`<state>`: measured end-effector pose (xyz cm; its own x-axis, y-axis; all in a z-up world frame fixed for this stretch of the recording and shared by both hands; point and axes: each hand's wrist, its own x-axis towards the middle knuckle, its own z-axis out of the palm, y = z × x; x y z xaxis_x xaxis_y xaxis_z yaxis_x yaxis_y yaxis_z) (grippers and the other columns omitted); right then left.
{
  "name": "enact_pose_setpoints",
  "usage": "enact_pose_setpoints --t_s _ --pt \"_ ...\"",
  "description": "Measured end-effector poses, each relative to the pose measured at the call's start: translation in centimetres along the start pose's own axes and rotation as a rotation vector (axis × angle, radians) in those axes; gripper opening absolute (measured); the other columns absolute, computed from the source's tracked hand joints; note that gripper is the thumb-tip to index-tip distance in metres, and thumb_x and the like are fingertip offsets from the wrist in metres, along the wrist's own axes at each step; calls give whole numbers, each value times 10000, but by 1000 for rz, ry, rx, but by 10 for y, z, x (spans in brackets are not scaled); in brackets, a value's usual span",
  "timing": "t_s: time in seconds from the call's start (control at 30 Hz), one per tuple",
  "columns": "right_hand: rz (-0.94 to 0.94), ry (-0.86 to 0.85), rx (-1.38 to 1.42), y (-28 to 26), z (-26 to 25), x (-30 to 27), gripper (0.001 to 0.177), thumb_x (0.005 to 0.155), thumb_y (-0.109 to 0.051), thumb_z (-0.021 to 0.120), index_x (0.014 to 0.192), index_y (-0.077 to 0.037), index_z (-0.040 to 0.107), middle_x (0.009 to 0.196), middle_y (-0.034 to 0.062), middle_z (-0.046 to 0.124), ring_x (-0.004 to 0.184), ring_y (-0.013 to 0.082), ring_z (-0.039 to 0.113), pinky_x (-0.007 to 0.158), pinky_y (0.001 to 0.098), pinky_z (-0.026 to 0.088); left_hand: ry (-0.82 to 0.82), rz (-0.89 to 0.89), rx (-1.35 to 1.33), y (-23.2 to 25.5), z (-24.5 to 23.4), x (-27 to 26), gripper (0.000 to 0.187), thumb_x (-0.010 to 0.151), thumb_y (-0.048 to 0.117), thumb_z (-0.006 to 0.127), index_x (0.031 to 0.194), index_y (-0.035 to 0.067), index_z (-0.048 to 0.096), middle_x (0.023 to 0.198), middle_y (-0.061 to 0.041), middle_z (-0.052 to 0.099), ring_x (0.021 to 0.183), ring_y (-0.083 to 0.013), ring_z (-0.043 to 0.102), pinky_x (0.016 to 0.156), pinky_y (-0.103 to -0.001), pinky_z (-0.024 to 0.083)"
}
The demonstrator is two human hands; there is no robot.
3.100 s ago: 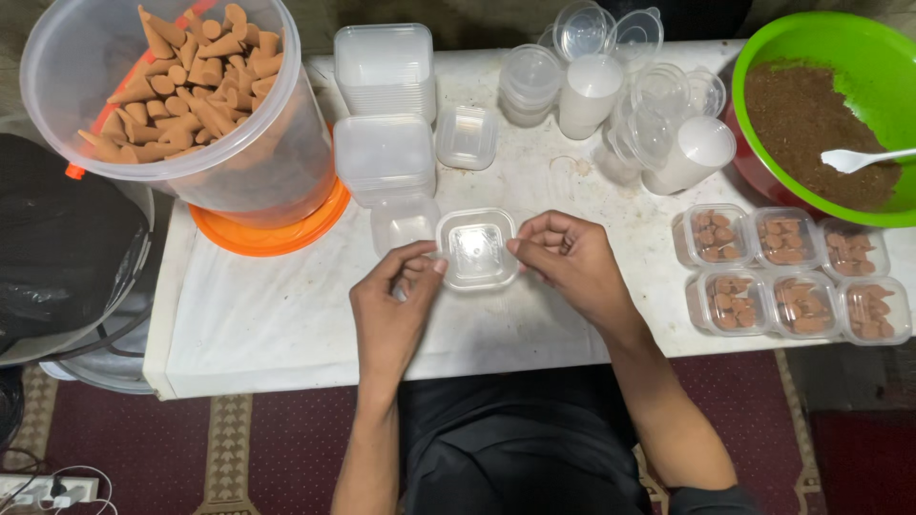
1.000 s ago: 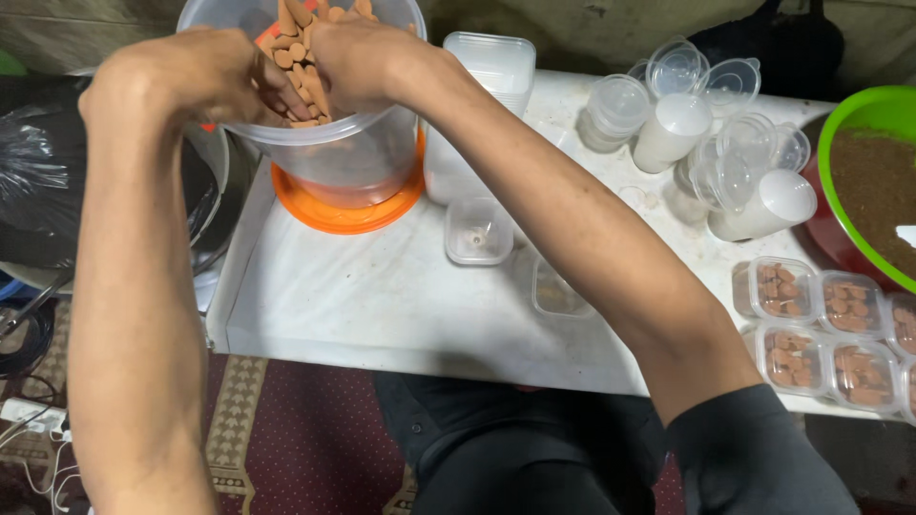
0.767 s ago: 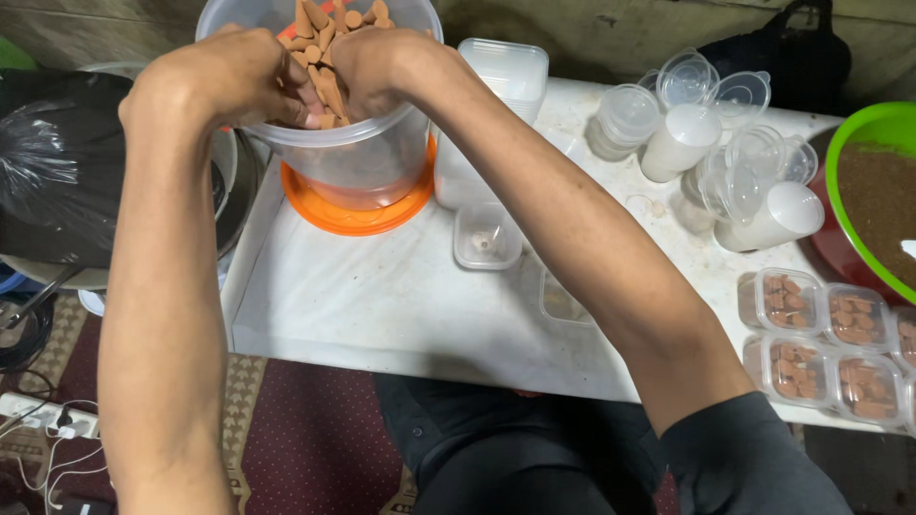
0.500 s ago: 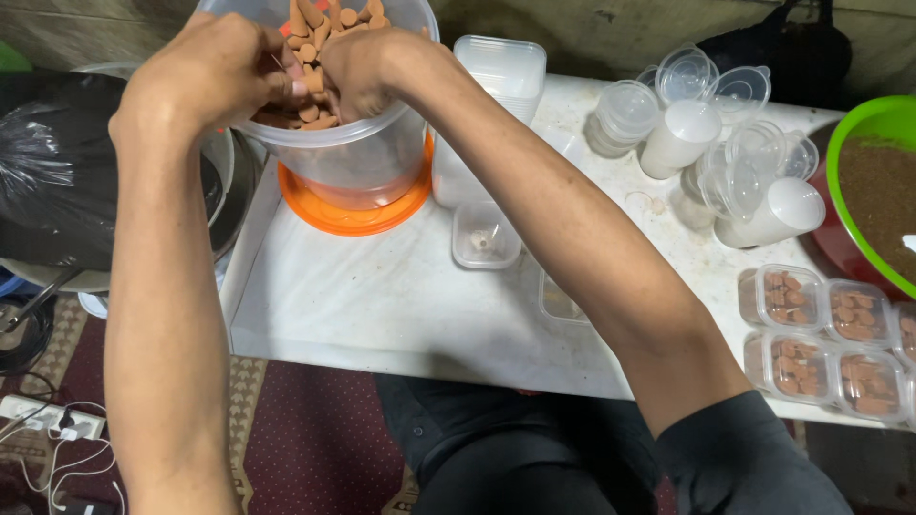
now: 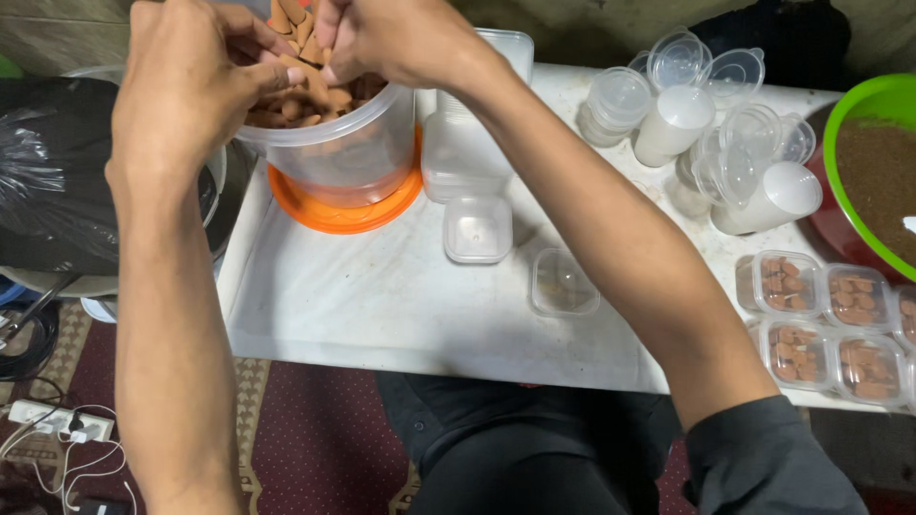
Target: The person picks up incense cones from a large container by hand and places them into individual plastic containers, arranging them neatly inside.
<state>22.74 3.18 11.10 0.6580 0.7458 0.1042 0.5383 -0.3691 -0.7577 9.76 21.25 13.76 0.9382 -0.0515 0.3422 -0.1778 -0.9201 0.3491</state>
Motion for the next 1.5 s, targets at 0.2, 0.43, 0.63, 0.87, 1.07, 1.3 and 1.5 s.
enact_pose_setpoints --t_s 0.2,0.43,0.63,0.87,1.07,1.3,1.5 --pt "-111 208 163 0 -55 -109 168 949 -208 806 979 -168 645 890 -70 689 855 16 637 802 183 482 207 372 -25 68 5 -15 179 983 62 930 1034 -43 794 1006 -155 789 850 -269 710 757 -381 464" --pt "161 324 288 26 -58 -236 180 848 -33 831 951 -54 684 866 41 717 807 76 652 765 175 525 44 398 -366 145 55 -45 154 923 71 783 1025 -18 711 985 -123 749 898 -245 704 808 -364 514" --pt "341 273 26 71 -21 -293 188 753 -154 861 920 -135 776 793 56 725 784 148 614 694 253 481 -329 256 -474 164 144 -61 115 867 100 724 977 75 747 875 -150 735 864 -351 705 796 -424 527" --pt "222 270 -215 95 28 -304 113 814 -88 811 915 -83 762 754 74 724 797 212 641 745 307 473 -312 322 -132 173 214 -79 88 798 65 777 886 57 775 881 -121 665 854 -273 605 743 -371 468" --pt "158 251 -406 130 53 -307 78 850 -104 779 913 -97 734 771 51 726 816 197 624 766 297 460 -254 364 44 180 225 -87 111 774 -26 746 872 11 783 1000 -157 651 897 -290 596 699 -363 442" --pt "119 267 -446 137 57 -308 56 890 -123 724 924 -80 712 745 70 700 794 217 622 764 325 494 -264 358 108 185 225 -88 104 794 -94 701 864 -47 761 857 -147 644 768 -240 608 669 -342 470" --pt "75 273 -543 140 60 -309 58 927 -149 683 903 -105 713 761 40 681 804 194 603 756 314 478 -246 364 155 191 218 -88 100 805 -119 684 849 -58 750 805 -132 637 717 -212 611 643 -317 485"
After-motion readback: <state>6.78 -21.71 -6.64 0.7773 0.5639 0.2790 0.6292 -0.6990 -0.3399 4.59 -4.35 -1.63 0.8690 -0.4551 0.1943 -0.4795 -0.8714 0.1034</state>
